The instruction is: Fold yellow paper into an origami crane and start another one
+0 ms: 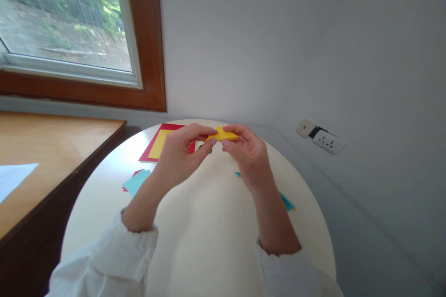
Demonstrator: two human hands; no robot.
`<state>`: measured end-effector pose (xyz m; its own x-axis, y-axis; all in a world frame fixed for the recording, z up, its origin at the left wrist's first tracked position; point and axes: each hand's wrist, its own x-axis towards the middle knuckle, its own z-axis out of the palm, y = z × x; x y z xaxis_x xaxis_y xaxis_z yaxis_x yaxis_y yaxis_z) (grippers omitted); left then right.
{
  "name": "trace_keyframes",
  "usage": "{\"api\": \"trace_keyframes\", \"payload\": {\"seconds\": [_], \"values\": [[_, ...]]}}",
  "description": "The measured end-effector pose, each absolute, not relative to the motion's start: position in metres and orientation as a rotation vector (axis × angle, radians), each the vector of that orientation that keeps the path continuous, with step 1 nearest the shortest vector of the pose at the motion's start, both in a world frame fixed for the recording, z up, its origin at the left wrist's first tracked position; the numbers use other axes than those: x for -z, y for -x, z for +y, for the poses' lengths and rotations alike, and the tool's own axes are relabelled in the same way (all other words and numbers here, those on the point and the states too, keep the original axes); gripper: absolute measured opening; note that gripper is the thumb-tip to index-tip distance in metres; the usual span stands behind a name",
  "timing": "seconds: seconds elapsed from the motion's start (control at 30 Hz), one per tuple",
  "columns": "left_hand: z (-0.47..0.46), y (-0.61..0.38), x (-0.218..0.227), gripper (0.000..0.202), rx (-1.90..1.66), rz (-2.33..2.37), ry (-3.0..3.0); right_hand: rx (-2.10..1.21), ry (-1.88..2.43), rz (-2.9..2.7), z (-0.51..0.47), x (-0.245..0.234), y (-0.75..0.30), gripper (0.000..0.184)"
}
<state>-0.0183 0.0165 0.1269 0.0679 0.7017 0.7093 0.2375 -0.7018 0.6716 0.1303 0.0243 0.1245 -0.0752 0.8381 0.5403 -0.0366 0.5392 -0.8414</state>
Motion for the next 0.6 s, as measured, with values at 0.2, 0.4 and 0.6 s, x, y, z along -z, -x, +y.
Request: {"api": "trace_keyframes", "payload": {"seconds": [0.2, 0.4, 0.6], "values": [[0.0165, 0.0179, -0.1269, 0.014, -1.669, 0.948, -1.968, -0.858, 0.711, -1.468, 0.0254, -0.1221, -0.1305, 0.021], [0.0154, 0.0174, -0.1286, 0.014, -1.667, 0.961, -1.964, -0.862, 0.712, -1.489, 0.0256, -0.1217, -0.1312, 0.023], [0.0168, 0.0177, -0.1278, 0.014, -1.665, 0.954, -1.978, -0.879, 0.707, -1.467, 0.0258, -0.1222, -0.1304, 0.021]]}}
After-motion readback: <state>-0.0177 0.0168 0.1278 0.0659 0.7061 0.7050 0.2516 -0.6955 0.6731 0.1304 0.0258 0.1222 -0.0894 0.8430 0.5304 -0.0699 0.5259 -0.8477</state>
